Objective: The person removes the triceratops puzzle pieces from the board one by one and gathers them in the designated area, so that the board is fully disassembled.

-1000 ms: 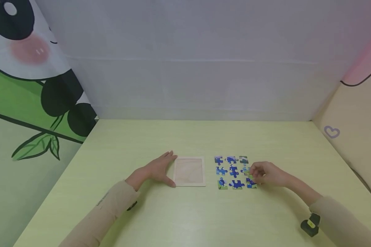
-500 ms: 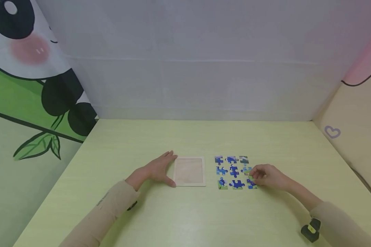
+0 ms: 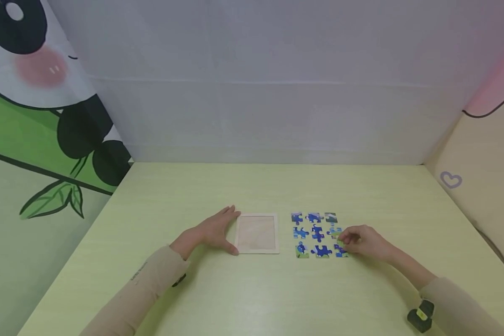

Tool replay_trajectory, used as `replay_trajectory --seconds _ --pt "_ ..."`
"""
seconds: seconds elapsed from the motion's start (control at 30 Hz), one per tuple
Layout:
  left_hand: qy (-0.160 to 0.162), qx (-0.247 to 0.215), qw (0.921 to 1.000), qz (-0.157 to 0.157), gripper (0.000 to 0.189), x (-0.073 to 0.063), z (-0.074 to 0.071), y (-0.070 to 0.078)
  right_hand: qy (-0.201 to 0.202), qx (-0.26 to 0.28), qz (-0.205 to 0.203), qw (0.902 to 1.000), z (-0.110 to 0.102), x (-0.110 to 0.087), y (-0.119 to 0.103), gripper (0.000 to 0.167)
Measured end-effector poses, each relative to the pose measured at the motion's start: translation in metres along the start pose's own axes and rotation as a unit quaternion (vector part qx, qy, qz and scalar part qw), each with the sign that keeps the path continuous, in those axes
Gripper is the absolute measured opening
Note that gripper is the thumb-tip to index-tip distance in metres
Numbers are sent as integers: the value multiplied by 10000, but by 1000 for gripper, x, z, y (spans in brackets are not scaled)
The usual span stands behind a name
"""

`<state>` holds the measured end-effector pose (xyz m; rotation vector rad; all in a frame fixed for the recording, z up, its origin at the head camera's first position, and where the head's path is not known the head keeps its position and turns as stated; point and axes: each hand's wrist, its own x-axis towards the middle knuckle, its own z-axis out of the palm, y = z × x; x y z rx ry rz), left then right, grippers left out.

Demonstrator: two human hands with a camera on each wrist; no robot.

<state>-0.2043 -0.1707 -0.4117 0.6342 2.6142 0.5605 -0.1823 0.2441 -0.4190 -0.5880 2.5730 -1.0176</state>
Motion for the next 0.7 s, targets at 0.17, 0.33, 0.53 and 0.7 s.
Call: replay_trajectory --seconds 0.17,0.33,0.53,0.7 --pt "-19 -44 10000 45 108 0 0 -1 5 4 -16 10000 1 -1 0 19" --pt "-47 21 10000 42 109 1 1 -2 41 -16 -55 10000 2 -1 1 18" --pt "-48 29 9999 86 108 1 0 -3 13 -25 3 10000 1 0 0 20" --pt "-49 -23 9999 133 108 1 0 -4 -33 -55 -80 9999 -3 1 -1 23"
